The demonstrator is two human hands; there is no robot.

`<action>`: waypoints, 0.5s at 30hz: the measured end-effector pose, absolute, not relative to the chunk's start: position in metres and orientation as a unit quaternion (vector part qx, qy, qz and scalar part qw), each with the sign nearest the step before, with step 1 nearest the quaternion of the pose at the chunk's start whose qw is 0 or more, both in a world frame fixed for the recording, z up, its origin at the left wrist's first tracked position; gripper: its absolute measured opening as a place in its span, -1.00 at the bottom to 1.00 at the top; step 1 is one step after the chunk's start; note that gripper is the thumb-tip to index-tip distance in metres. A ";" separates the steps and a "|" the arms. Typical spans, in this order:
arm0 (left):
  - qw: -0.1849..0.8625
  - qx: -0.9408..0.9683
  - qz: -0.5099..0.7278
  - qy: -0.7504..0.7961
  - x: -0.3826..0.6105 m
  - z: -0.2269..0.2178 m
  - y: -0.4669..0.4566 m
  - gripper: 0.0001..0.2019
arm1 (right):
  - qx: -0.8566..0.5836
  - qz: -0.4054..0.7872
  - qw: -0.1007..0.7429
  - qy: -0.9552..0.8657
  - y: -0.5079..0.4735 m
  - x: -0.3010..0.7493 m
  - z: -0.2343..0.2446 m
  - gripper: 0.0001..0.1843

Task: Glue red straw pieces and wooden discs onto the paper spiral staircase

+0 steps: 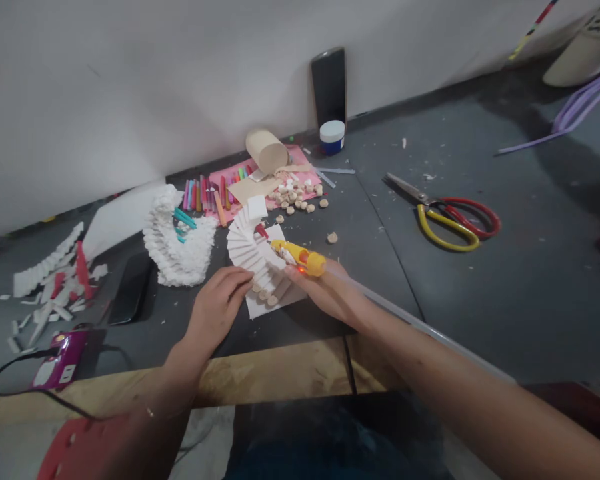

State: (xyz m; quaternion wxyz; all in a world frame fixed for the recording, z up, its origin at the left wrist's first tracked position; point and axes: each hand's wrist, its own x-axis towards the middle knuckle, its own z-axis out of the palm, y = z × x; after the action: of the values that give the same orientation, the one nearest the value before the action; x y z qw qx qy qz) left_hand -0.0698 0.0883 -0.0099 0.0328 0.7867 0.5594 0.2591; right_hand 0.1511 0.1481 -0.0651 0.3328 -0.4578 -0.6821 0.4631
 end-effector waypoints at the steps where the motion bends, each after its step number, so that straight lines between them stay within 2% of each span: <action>1: 0.032 0.786 0.260 0.560 -0.070 -0.010 0.088 -0.87 | -0.459 0.464 0.330 -0.682 0.148 0.151 -0.066 -0.59; 15: 0.009 0.790 0.247 0.562 -0.070 -0.013 0.083 -0.84 | -0.459 0.507 0.332 -0.650 0.143 0.151 -0.056 -0.57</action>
State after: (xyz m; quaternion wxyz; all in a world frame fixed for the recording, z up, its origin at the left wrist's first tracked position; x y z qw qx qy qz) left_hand -0.0698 0.0831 -0.0134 0.0086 0.7896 0.5616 0.2471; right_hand 0.1514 0.1434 -0.0562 0.3323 -0.4591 -0.6495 0.5068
